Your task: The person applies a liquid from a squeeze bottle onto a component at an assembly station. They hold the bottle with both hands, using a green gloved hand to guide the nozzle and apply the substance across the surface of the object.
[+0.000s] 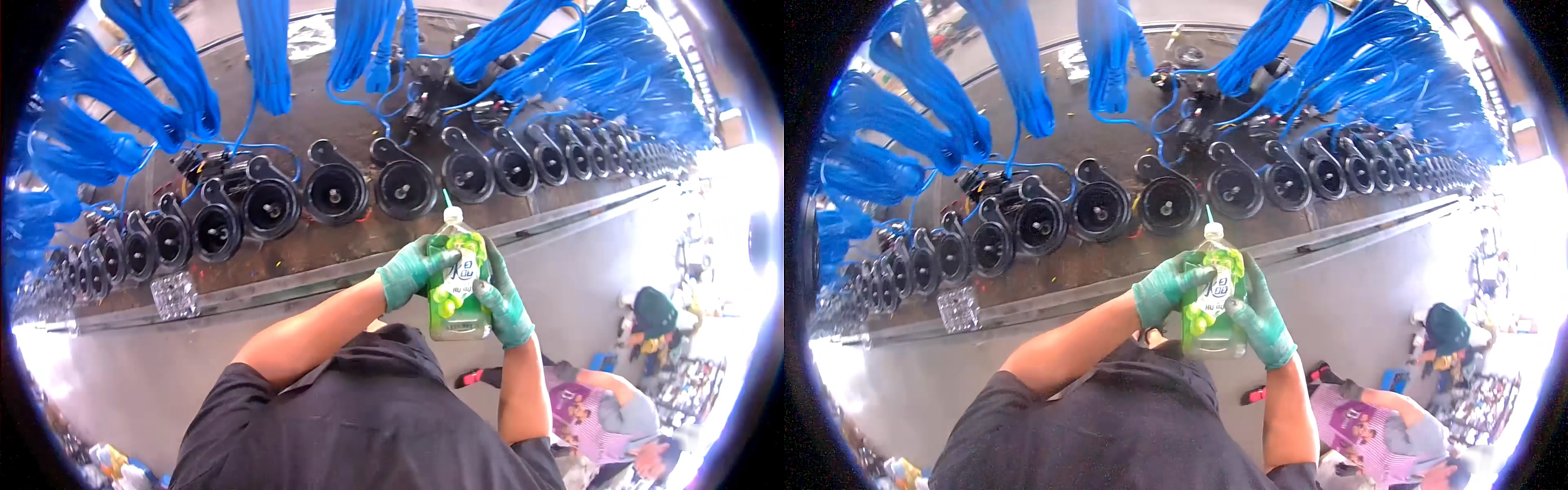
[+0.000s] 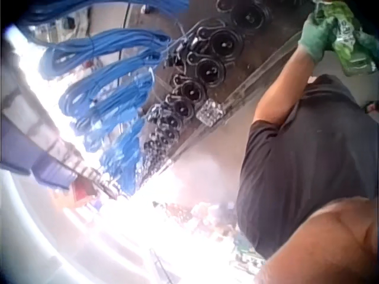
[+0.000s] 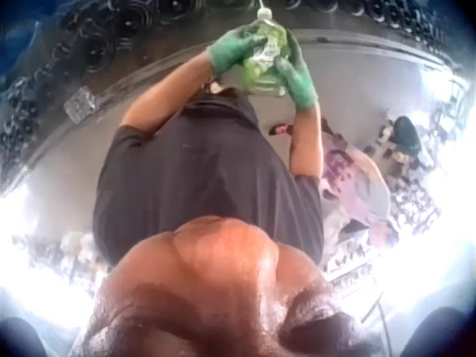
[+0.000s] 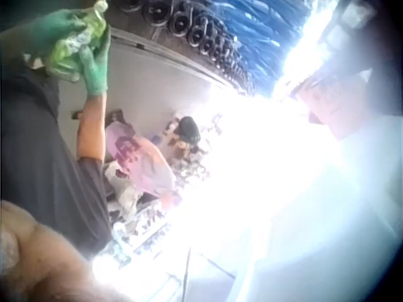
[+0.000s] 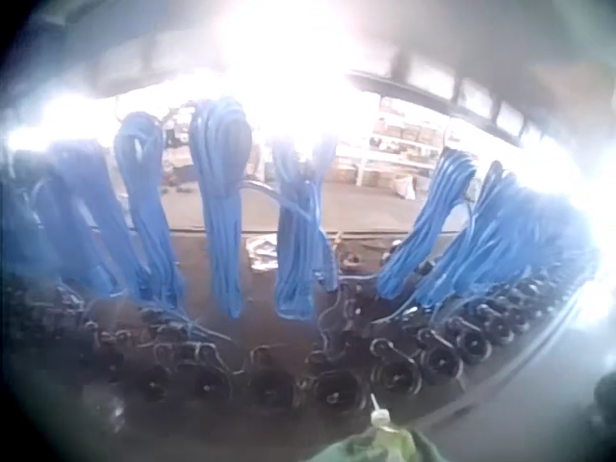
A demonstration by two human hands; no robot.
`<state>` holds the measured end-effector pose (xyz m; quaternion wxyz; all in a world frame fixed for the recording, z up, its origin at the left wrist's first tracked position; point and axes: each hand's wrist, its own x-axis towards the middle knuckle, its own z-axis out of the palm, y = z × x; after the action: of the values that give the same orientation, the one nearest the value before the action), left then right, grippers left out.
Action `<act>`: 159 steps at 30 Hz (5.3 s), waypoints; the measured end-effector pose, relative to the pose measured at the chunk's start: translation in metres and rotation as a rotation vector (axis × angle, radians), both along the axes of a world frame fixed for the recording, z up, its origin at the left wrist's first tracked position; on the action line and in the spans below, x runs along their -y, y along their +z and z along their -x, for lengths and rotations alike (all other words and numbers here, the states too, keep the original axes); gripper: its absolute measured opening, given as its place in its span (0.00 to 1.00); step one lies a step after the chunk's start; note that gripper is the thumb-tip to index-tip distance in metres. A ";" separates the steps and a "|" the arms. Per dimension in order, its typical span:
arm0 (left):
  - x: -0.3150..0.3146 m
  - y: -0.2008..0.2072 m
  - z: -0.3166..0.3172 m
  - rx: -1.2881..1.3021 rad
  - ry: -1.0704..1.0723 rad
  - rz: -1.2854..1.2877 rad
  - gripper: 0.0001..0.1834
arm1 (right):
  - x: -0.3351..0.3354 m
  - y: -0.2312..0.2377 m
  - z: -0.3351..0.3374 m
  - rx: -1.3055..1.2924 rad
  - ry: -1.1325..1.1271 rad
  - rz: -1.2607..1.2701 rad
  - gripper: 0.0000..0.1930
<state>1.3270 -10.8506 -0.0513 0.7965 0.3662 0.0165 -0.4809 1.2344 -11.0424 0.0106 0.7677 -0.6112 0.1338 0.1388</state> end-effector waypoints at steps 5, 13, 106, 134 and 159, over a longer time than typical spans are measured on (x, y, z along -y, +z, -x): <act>0.032 0.009 -0.013 -0.033 -0.102 -0.076 0.26 | 0.019 0.007 0.002 -0.003 -0.111 0.059 0.45; 0.057 -0.015 -0.033 -0.113 -0.058 -0.047 0.24 | 0.050 -0.012 -0.026 -0.059 -0.093 -0.020 0.42; 0.492 -0.022 -0.060 -0.102 0.160 -0.158 0.27 | 0.503 -0.036 -0.094 -0.013 0.085 -0.109 0.44; 0.571 -0.005 -0.067 -0.154 0.060 -0.077 0.24 | 0.571 -0.017 -0.083 -0.053 -0.019 -0.006 0.46; 0.654 -0.026 -0.063 -0.094 0.287 -0.035 0.25 | 0.673 -0.046 -0.122 -0.028 0.222 -0.120 0.47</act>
<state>1.3895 -11.5044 -0.0769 0.8488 0.3510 0.1146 -0.3786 1.3559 -11.7155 -0.0355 0.7808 -0.5732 0.0678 0.2392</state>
